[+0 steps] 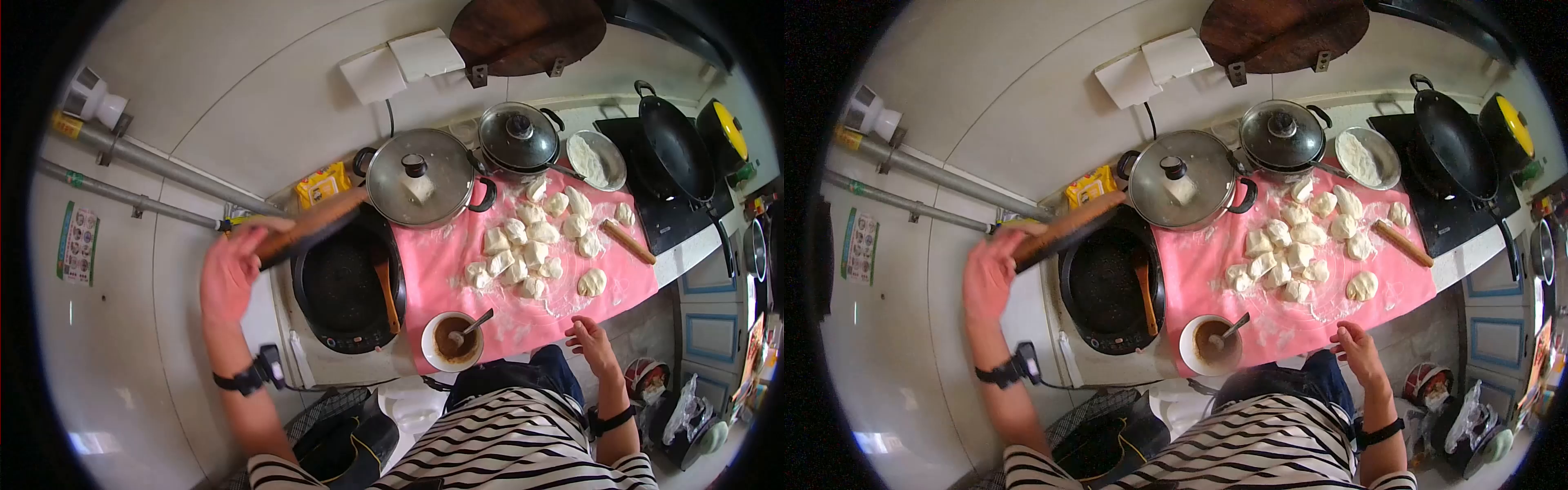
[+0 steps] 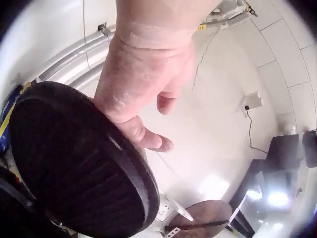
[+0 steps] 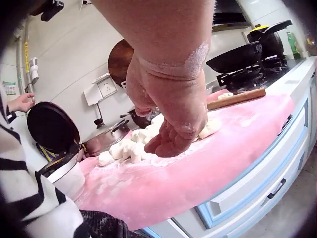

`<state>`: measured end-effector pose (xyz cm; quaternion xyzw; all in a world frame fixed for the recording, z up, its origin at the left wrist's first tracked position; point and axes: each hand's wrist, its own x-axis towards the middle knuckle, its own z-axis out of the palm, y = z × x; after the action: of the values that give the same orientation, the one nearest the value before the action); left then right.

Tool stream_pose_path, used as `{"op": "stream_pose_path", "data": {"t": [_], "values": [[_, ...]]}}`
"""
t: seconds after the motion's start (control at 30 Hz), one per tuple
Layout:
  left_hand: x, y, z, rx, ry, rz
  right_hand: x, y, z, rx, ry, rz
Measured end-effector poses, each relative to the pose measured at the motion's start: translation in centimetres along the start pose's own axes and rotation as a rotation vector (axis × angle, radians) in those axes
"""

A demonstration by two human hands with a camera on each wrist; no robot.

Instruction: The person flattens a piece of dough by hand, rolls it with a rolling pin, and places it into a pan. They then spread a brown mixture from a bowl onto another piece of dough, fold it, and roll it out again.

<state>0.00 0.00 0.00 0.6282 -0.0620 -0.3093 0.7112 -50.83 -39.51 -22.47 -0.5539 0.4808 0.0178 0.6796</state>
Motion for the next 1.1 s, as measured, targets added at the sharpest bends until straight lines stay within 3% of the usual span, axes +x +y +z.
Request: {"op": "stream_pose_path", "data": {"t": [0.07,0.3,0.47,0.63,0.7,0.77,0.9,0.97,1.0,1.07,1.1], "values": [[1.6,3.4,1.1,0.041,-0.026,-0.012,-0.5,0.0,0.3,0.02,0.009,-0.007],[7.6,6.2,2.4,0.166,0.118,0.036,-1.5,0.2,-0.9,0.032,0.048,0.005],[12.9,7.0,-0.9,0.327,0.006,0.198,-1.8,0.4,-1.4,0.02,0.081,-0.011],[14.9,6.2,0.0,0.448,0.091,0.402,-3.0,1.0,-2.1,0.003,0.129,0.024],[13.7,6.6,0.8,0.519,0.112,0.449,-3.5,0.9,-1.9,-0.019,0.123,0.046],[10.1,5.6,3.2,0.457,0.018,0.537,-3.2,0.6,-3.0,-0.073,0.159,-0.02],[-0.9,-0.5,11.7,0.414,0.026,0.57,-0.3,0.3,-6.4,-0.325,0.313,-0.143],[-6.7,-3.3,16.9,0.766,-0.235,0.469,0.9,-1.6,-7.8,-0.573,0.386,-0.205],[-9.2,-5.9,21.1,0.573,-0.235,0.346,1.7,-1.8,-8.4,-0.627,0.396,-0.238],[-10.8,-12.7,24.3,0.586,-0.364,0.316,4.1,-2.2,-9.3,-0.726,0.408,-0.318],[-11.6,-14.6,26.7,0.657,-0.418,0.172,5.1,-2.6,-9.5,-0.788,0.37,-0.358]]}}
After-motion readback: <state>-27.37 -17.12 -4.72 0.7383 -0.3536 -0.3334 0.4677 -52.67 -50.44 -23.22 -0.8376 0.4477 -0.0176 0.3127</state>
